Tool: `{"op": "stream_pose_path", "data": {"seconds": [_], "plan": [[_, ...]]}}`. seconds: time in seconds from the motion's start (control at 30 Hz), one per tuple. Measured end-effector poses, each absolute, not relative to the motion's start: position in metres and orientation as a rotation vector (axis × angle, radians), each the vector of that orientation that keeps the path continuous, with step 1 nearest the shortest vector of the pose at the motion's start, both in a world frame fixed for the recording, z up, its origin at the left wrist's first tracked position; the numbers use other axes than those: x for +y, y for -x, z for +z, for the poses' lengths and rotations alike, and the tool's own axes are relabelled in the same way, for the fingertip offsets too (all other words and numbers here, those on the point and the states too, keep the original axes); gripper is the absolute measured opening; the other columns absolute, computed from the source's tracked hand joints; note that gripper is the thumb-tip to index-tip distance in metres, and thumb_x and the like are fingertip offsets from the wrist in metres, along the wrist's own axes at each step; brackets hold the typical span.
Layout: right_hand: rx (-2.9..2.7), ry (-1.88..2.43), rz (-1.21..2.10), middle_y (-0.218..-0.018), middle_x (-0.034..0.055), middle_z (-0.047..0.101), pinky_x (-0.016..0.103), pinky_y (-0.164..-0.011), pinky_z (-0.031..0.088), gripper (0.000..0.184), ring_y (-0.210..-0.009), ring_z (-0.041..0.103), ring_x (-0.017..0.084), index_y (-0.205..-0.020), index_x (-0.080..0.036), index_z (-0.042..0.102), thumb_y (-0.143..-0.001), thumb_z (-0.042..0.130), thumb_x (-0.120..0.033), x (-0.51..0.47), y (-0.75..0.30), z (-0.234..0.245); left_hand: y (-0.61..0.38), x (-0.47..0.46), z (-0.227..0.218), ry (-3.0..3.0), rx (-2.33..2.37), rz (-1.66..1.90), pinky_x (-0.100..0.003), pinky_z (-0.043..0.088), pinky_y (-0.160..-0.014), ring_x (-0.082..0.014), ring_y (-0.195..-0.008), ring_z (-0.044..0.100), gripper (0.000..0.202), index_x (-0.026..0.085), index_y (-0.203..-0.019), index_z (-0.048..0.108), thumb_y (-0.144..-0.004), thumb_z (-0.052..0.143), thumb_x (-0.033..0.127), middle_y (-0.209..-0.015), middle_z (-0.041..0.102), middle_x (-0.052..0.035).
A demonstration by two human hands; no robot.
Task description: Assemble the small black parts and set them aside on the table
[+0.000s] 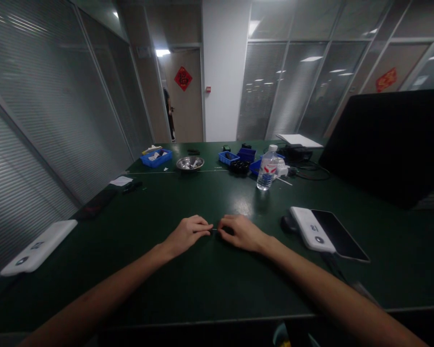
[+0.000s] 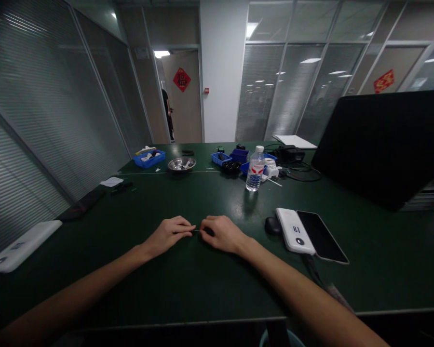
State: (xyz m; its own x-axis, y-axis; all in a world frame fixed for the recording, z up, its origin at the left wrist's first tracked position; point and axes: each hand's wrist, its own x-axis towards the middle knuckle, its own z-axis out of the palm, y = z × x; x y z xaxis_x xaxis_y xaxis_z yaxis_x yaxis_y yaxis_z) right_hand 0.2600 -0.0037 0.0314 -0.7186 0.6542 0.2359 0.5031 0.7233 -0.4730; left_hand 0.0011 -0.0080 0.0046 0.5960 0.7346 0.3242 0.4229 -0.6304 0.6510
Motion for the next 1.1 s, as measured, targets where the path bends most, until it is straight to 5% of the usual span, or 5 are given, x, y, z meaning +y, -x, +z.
{"op": "stream_pose_path", "data": {"seconds": [0.23,0.77,1.1], "plan": [[-2.379,0.897,0.763,-0.088,0.0009,0.069,0.023,-0.067,0.045,0.014,-0.073,0.061,0.013,-0.098,-0.018,0.068,-0.097,0.056,-0.025,-0.001,-0.255,0.020,-0.007,-0.011,0.011,-2.203,0.938,0.836,-0.036,0.054,-0.095,-0.0207,-0.104,0.066,0.026,0.026,-0.120,0.076,-0.095,0.066,0.025,-0.112,0.071,-0.0060],[-2.287,0.914,0.717,-0.084,0.0001,0.067,0.023,-0.063,0.041,0.013,-0.069,0.057,0.012,-0.098,-0.019,0.066,-0.097,0.058,-0.029,-0.007,-0.256,0.012,-0.017,-0.018,0.015,-2.056,0.992,0.890,-0.036,0.054,-0.093,-0.0216,-0.102,0.068,0.024,0.027,-0.113,0.079,-0.090,0.071,0.025,-0.110,0.074,-0.0056],[-2.510,0.922,0.432,-0.097,0.0034,0.066,0.026,-0.072,0.043,0.013,-0.080,0.061,0.015,-0.106,-0.020,0.064,-0.098,0.056,-0.028,-0.001,-0.268,0.020,-0.015,-0.009,0.010,-2.178,0.970,0.683,-0.032,0.051,-0.081,-0.0192,-0.092,0.063,0.037,0.025,-0.128,0.070,-0.091,0.070,0.030,-0.111,0.068,-0.0055]]}}
